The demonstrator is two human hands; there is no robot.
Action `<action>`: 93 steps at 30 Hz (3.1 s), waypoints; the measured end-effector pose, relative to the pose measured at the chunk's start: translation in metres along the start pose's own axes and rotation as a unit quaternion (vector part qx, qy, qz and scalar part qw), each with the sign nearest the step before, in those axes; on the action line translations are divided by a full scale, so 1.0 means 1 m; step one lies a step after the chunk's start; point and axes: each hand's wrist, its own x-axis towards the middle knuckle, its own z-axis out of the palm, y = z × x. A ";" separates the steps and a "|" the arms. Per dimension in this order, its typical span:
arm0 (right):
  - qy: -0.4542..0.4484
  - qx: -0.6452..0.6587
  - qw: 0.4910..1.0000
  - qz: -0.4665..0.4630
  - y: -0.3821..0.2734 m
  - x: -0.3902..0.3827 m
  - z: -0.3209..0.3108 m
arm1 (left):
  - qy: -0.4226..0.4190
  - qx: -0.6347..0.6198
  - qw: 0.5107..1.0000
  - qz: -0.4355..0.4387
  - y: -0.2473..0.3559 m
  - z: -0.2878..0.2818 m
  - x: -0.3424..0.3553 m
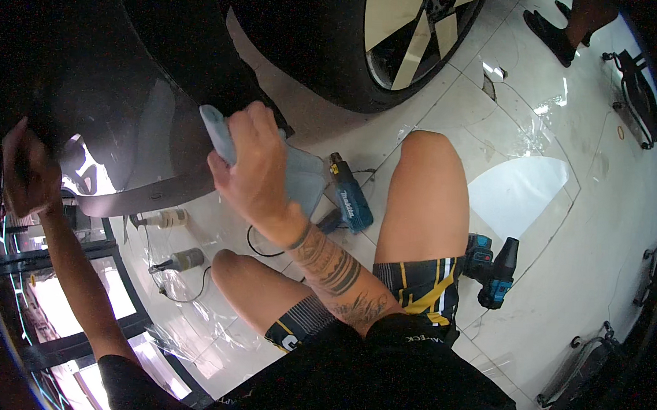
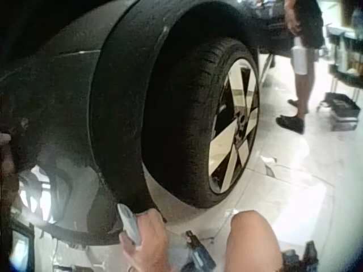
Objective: The person applies a protective film to the rear bumper of a car. They use a heat gun to warm the film and a microfiber cloth to smooth it out, ensuring it adheres properly to the curved surface.
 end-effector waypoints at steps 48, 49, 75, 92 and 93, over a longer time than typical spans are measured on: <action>0.030 0.054 0.997 -0.051 -0.036 0.039 -0.003 | -0.052 0.097 0.991 0.081 0.005 -0.015 0.021; 0.023 0.059 0.997 -0.044 -0.037 0.039 -0.003 | -0.065 0.103 0.989 0.079 0.004 -0.020 0.022; -0.028 0.193 0.978 -0.070 0.007 -0.001 -0.016 | -0.041 0.184 0.982 0.029 0.020 -0.005 0.027; 0.050 0.072 0.981 -0.174 -0.040 0.064 -0.009 | -0.008 0.149 0.988 0.038 0.019 -0.008 0.037; 0.043 0.058 0.985 -0.159 -0.043 0.063 -0.011 | -0.010 0.149 0.988 0.037 0.021 -0.008 0.037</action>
